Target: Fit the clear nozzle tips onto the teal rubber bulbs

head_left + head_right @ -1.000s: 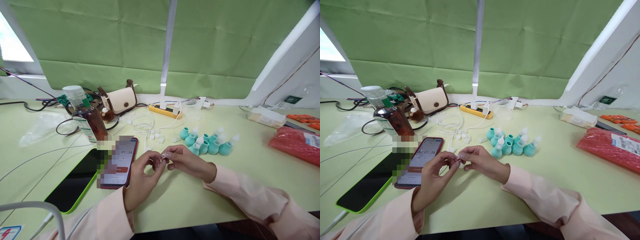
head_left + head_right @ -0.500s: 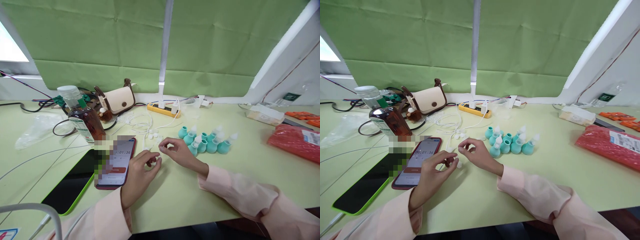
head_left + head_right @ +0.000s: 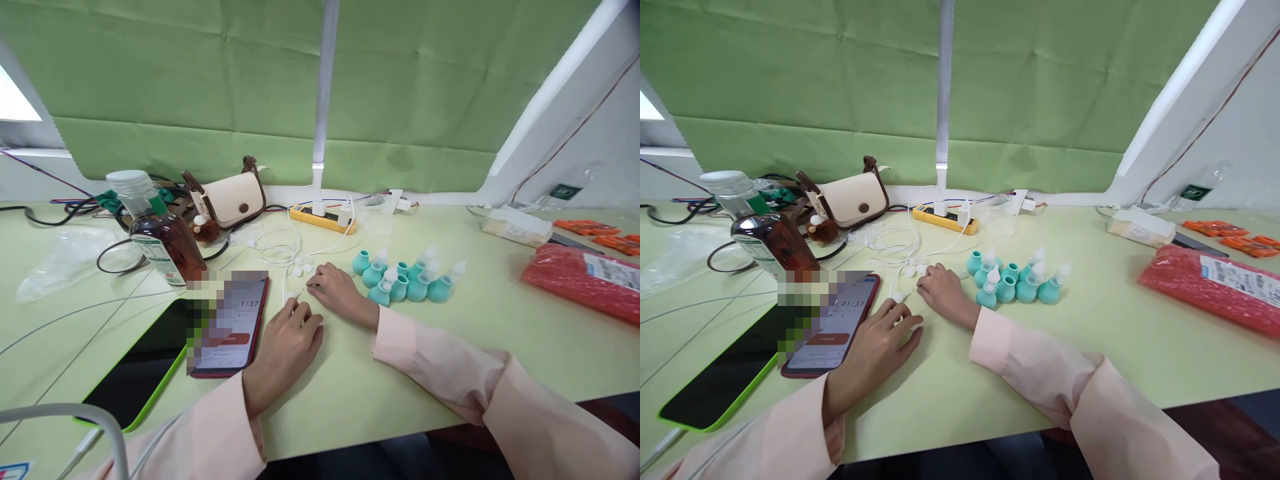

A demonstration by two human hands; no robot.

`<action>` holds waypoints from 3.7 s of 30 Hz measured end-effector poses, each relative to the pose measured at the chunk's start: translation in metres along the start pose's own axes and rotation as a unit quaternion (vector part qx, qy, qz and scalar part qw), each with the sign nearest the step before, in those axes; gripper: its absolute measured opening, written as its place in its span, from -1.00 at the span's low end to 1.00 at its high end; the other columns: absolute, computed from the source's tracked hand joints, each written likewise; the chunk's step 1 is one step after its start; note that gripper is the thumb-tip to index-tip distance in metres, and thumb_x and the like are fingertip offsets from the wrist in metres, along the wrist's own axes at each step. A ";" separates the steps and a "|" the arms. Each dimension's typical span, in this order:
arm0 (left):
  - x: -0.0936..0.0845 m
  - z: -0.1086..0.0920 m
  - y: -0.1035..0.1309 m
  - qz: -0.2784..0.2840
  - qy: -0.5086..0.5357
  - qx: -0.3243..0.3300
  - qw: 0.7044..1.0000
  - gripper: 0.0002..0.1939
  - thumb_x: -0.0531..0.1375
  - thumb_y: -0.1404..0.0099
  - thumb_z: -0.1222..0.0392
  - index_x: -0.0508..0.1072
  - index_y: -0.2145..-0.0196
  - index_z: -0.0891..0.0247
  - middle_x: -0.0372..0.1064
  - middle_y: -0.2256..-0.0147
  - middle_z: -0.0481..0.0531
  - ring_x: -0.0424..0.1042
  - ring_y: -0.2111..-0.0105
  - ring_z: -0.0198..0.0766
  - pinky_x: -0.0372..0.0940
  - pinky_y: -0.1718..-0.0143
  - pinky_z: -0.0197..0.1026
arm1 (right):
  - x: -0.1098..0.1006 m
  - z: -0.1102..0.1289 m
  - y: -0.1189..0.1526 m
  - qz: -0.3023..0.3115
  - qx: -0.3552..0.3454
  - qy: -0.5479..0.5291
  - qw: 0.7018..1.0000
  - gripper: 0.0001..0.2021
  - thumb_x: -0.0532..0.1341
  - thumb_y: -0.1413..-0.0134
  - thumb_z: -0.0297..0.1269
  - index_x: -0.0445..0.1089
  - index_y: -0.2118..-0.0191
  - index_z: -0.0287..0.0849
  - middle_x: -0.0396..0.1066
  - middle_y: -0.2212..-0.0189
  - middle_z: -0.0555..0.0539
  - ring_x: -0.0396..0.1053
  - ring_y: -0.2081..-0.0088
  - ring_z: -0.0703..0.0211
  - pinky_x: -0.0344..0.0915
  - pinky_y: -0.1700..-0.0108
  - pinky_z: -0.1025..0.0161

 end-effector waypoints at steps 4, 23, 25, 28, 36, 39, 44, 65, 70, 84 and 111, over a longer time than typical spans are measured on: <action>0.010 -0.009 0.001 0.049 -0.011 0.036 0.998 -0.83 0.06 -0.17 0.39 0.44 0.43 0.32 0.28 0.46 0.14 0.24 0.34 -0.09 0.28 0.39 -0.10 | -0.004 -0.001 0.000 -0.010 0.006 -0.042 0.999 -0.84 0.07 -0.07 -0.38 0.38 0.40 -0.25 0.31 0.41 -0.12 0.19 0.24 0.12 0.15 0.22 0.19; -0.032 0.020 0.005 -0.165 0.244 -0.043 0.955 -0.87 0.13 -0.16 0.36 0.39 0.28 0.30 0.35 0.42 0.06 0.31 0.40 -0.27 0.27 0.39 -0.22 | -0.001 0.005 0.049 0.122 0.168 -0.603 0.770 -0.72 0.25 0.19 -0.12 0.42 0.42 -0.26 0.35 0.51 -0.02 0.18 0.52 0.38 0.13 0.51 0.39; -0.031 0.023 0.004 -0.164 0.267 -0.056 0.948 -0.87 0.14 -0.15 0.37 0.41 0.30 0.29 0.37 0.44 0.05 0.31 0.42 -0.28 0.27 0.41 -0.22 | 0.001 0.006 0.049 0.137 0.163 -0.601 0.770 -0.71 0.21 0.12 -0.10 0.42 0.40 -0.26 0.36 0.47 -0.05 0.21 0.50 0.36 0.15 0.51 0.39; -0.031 0.027 0.004 -0.163 0.287 -0.077 0.941 -0.88 0.14 -0.14 0.38 0.43 0.34 0.27 0.39 0.47 0.03 0.31 0.46 -0.29 0.25 0.43 -0.23 | -0.015 -0.003 0.043 0.083 0.114 -0.487 0.862 -0.73 0.10 -0.02 -0.15 0.42 0.35 -0.26 0.37 0.43 -0.09 0.24 0.47 0.29 0.19 0.49 0.34; -0.028 0.040 0.007 -0.169 0.342 -0.144 0.913 -0.83 0.13 -0.10 0.38 0.47 0.34 0.26 0.41 0.46 0.02 0.36 0.47 -0.29 0.29 0.40 -0.22 | -0.026 0.005 0.044 -0.001 -0.053 0.162 0.985 -0.79 0.04 -0.05 -0.46 0.29 0.18 -0.32 0.27 0.25 -0.29 0.16 0.16 -0.10 0.25 0.33 0.12; -0.024 0.040 0.006 -0.153 0.355 -0.157 0.909 -0.82 0.14 -0.10 0.37 0.48 0.32 0.26 0.41 0.48 0.01 0.36 0.48 -0.29 0.29 0.40 -0.21 | -0.017 0.003 0.044 0.024 -0.054 0.181 0.982 -0.86 0.04 -0.06 -0.45 0.33 0.30 -0.30 0.30 0.37 -0.25 0.19 0.23 -0.08 0.24 0.37 0.13; -0.011 0.047 0.008 -0.123 0.400 -0.208 0.884 -0.84 0.17 -0.08 0.32 0.49 0.34 0.30 0.43 0.46 0.05 0.40 0.46 -0.27 0.34 0.40 -0.20 | -0.028 0.013 0.046 0.009 -0.067 0.108 0.992 -0.84 0.02 -0.12 -0.34 0.28 0.24 -0.28 0.32 0.30 -0.20 0.22 0.20 -0.03 0.25 0.29 0.12; 0.022 0.024 0.014 0.034 0.625 -0.276 0.729 -0.88 0.26 0.02 0.37 0.53 0.45 0.27 0.45 0.49 0.04 0.37 0.53 -0.32 0.29 0.53 -0.30 | -0.005 0.013 0.099 0.144 0.135 -0.784 0.589 -0.76 0.26 0.10 -0.31 0.19 0.32 -0.22 0.40 0.39 -0.08 0.38 0.31 0.19 0.36 0.27 0.13; 0.020 0.021 0.014 0.032 0.633 -0.256 0.730 -0.85 0.25 0.01 0.41 0.54 0.44 0.23 0.43 0.50 0.02 0.35 0.51 -0.32 0.27 0.52 -0.30 | -0.002 0.016 0.100 0.147 0.131 -0.816 0.544 -0.74 0.31 0.19 -0.35 0.24 0.34 -0.25 0.39 0.39 -0.07 0.36 0.33 0.24 0.35 0.32 0.21; 0.041 0.011 0.023 0.119 0.722 -0.341 0.590 -0.85 0.26 -0.04 0.31 0.54 0.35 0.25 0.44 0.46 -0.01 0.37 0.47 -0.37 0.28 0.41 -0.36 | -0.011 0.008 0.103 0.077 0.136 -0.773 0.614 -0.76 0.26 0.11 -0.40 0.39 0.22 -0.23 0.41 0.36 -0.06 0.37 0.34 0.28 0.36 0.33 0.32; 0.038 0.010 0.017 0.103 0.709 -0.314 0.623 -0.86 0.22 -0.08 0.35 0.55 0.38 0.22 0.42 0.46 -0.03 0.36 0.44 -0.38 0.27 0.40 -0.37 | -0.026 0.010 0.100 0.014 0.093 -0.739 0.667 -0.76 0.24 0.11 -0.49 0.42 0.23 -0.15 0.33 0.34 -0.01 0.35 0.29 0.28 0.33 0.27 0.33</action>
Point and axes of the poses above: each hand's wrist, its own y-axis away from the middle knuckle, its own x-axis out of the palm, z = x × y, the point moved 10 cm from there along -y, towards the middle knuckle
